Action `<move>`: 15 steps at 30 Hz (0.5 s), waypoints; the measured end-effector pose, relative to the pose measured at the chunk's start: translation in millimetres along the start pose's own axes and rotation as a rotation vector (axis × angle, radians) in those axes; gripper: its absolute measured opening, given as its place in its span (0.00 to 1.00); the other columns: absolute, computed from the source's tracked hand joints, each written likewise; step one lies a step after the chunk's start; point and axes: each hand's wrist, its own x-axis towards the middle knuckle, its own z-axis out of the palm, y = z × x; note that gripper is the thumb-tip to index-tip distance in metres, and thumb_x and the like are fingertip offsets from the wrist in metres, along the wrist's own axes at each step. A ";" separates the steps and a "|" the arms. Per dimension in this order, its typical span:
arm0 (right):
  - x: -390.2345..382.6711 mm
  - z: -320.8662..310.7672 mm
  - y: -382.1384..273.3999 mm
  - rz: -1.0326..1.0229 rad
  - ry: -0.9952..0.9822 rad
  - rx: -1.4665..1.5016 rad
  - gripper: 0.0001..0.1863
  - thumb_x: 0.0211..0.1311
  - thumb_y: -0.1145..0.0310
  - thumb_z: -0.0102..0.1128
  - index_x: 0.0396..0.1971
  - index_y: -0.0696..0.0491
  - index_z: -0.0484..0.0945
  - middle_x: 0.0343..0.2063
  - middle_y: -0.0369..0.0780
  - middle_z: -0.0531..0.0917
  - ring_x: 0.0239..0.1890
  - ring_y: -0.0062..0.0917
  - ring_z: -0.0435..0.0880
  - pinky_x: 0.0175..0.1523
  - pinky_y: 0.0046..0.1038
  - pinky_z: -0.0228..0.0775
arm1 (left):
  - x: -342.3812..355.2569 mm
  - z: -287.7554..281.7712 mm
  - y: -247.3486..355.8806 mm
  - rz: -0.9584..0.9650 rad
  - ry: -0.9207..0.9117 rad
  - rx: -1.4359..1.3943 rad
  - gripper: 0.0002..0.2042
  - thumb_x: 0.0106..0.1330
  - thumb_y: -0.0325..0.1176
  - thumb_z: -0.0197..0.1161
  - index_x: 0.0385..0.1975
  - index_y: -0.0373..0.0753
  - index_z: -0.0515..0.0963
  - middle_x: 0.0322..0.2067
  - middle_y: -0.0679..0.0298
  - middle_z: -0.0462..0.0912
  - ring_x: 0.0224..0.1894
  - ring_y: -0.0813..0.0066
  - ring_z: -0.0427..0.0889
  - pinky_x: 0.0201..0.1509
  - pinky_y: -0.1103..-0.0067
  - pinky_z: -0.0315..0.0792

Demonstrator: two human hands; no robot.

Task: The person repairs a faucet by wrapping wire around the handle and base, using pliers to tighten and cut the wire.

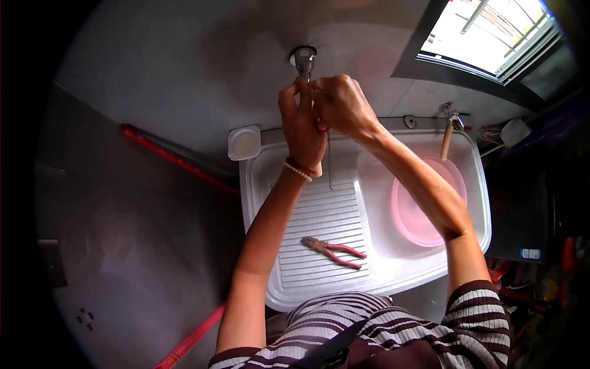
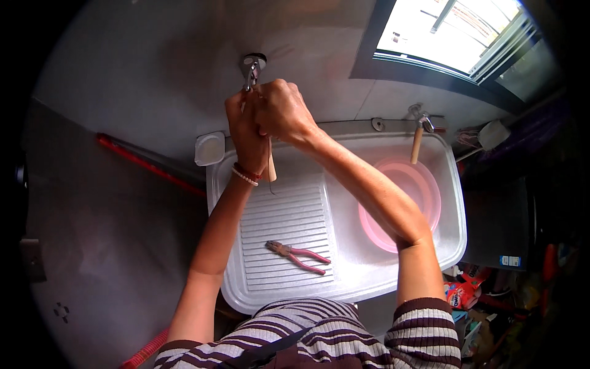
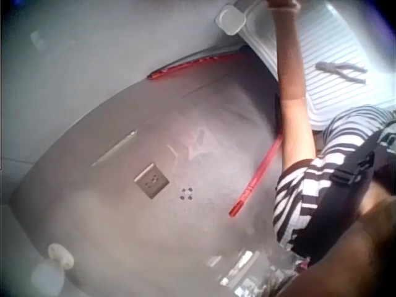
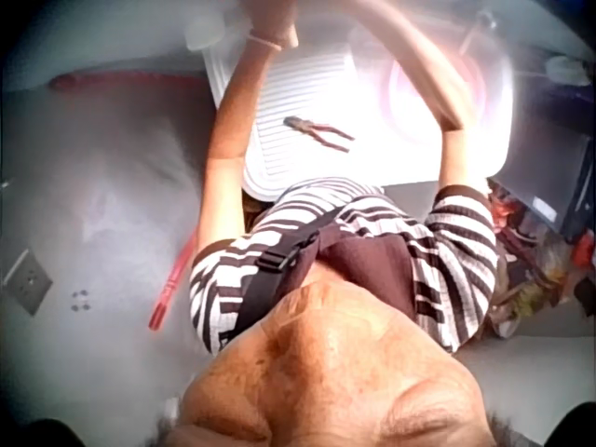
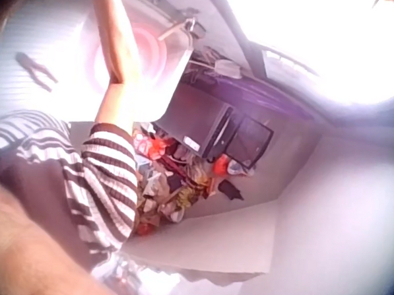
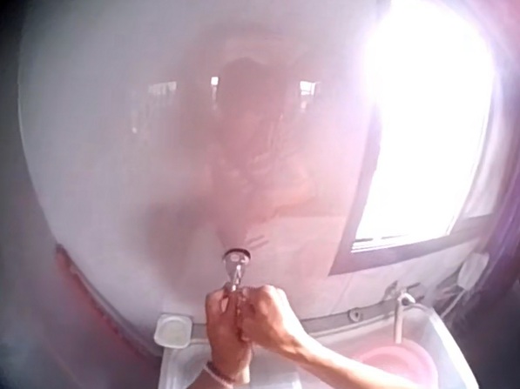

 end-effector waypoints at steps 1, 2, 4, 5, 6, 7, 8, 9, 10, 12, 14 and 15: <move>-3.8 0.9 2.6 0.004 0.045 0.061 0.10 0.58 0.74 0.50 0.22 0.64 0.75 0.13 0.43 0.78 0.15 0.23 0.79 0.21 0.25 0.72 | 0.9 -1.2 2.1 -0.050 -0.023 -0.018 0.17 0.63 0.26 0.55 0.51 0.31 0.69 0.46 0.58 0.65 0.44 0.67 0.70 0.44 0.76 0.70; -6.9 2.6 9.7 0.003 0.088 0.121 0.09 0.56 0.75 0.51 0.24 0.65 0.76 0.14 0.45 0.79 0.16 0.24 0.80 0.22 0.25 0.72 | 3.9 -3.3 6.7 -0.097 -0.048 -0.051 0.17 0.63 0.26 0.56 0.52 0.31 0.69 0.46 0.58 0.65 0.43 0.67 0.70 0.43 0.77 0.71; -16.7 8.4 13.3 -0.001 0.177 0.246 0.08 0.55 0.75 0.53 0.27 0.65 0.77 0.15 0.45 0.79 0.16 0.23 0.79 0.23 0.25 0.72 | 6.0 -6.2 11.2 -0.094 -0.064 -0.060 0.18 0.63 0.27 0.56 0.52 0.30 0.69 0.46 0.58 0.65 0.42 0.67 0.72 0.42 0.77 0.72; -24.7 15.0 10.4 -0.003 0.225 0.311 0.08 0.56 0.74 0.53 0.29 0.65 0.77 0.15 0.44 0.79 0.16 0.21 0.79 0.22 0.24 0.71 | 5.5 -7.1 10.0 -0.045 -0.054 -0.036 0.18 0.63 0.27 0.56 0.52 0.30 0.69 0.46 0.58 0.65 0.42 0.68 0.72 0.42 0.77 0.73; -29.5 20.5 9.1 -0.006 0.273 0.377 0.09 0.56 0.74 0.53 0.31 0.65 0.78 0.15 0.44 0.79 0.16 0.20 0.78 0.22 0.23 0.70 | 6.1 -7.9 8.8 0.053 -0.034 0.037 0.17 0.63 0.28 0.56 0.51 0.30 0.69 0.46 0.58 0.65 0.42 0.68 0.72 0.41 0.78 0.73; -32.7 24.8 13.5 0.030 0.286 0.382 0.10 0.57 0.73 0.53 0.34 0.64 0.78 0.16 0.43 0.79 0.17 0.18 0.76 0.25 0.23 0.70 | 5.7 -7.9 7.2 0.149 -0.011 0.110 0.16 0.63 0.30 0.55 0.50 0.30 0.69 0.46 0.58 0.65 0.41 0.69 0.73 0.41 0.78 0.73; -33.9 26.8 16.7 0.006 0.285 0.354 0.12 0.58 0.73 0.52 0.38 0.64 0.77 0.17 0.41 0.79 0.18 0.16 0.76 0.24 0.21 0.70 | 7.6 -8.1 5.4 0.294 0.024 0.230 0.15 0.64 0.32 0.55 0.48 0.31 0.68 0.45 0.58 0.65 0.41 0.71 0.73 0.41 0.79 0.72; -34.1 27.5 19.1 -0.018 0.283 0.325 0.14 0.60 0.73 0.51 0.42 0.64 0.75 0.18 0.39 0.78 0.18 0.15 0.75 0.23 0.20 0.70 | 8.2 -7.8 3.9 0.439 0.059 0.349 0.14 0.65 0.34 0.54 0.46 0.32 0.68 0.45 0.59 0.66 0.40 0.72 0.73 0.40 0.80 0.72; -35.1 28.2 19.4 -0.037 0.285 0.299 0.16 0.61 0.73 0.50 0.46 0.65 0.74 0.19 0.38 0.78 0.19 0.14 0.74 0.23 0.18 0.70 | 6.5 -7.4 4.3 0.383 0.035 0.292 0.15 0.64 0.34 0.55 0.47 0.32 0.69 0.46 0.57 0.65 0.44 0.69 0.71 0.44 0.78 0.71; -35.2 30.3 16.7 -0.047 0.285 0.336 0.12 0.61 0.73 0.49 0.37 0.65 0.77 0.17 0.36 0.76 0.19 0.13 0.72 0.21 0.18 0.65 | 3.6 -5.6 5.1 0.268 -0.013 0.178 0.17 0.62 0.33 0.57 0.49 0.32 0.70 0.49 0.55 0.63 0.51 0.63 0.67 0.51 0.75 0.68; -28.9 40.2 12.9 -0.111 0.312 0.359 0.10 0.60 0.73 0.49 0.32 0.65 0.77 0.16 0.35 0.75 0.19 0.12 0.71 0.21 0.18 0.63 | 5.1 -4.5 1.8 0.274 0.032 0.063 0.15 0.64 0.34 0.56 0.47 0.34 0.68 0.43 0.60 0.68 0.42 0.72 0.71 0.45 0.78 0.69; -26.6 46.6 10.9 -0.112 0.360 0.270 0.09 0.59 0.73 0.50 0.26 0.64 0.74 0.14 0.35 0.74 0.19 0.11 0.70 0.22 0.17 0.63 | 6.6 -2.3 -7.0 0.168 0.034 -0.117 0.14 0.65 0.34 0.56 0.47 0.34 0.67 0.40 0.62 0.69 0.39 0.75 0.71 0.42 0.79 0.70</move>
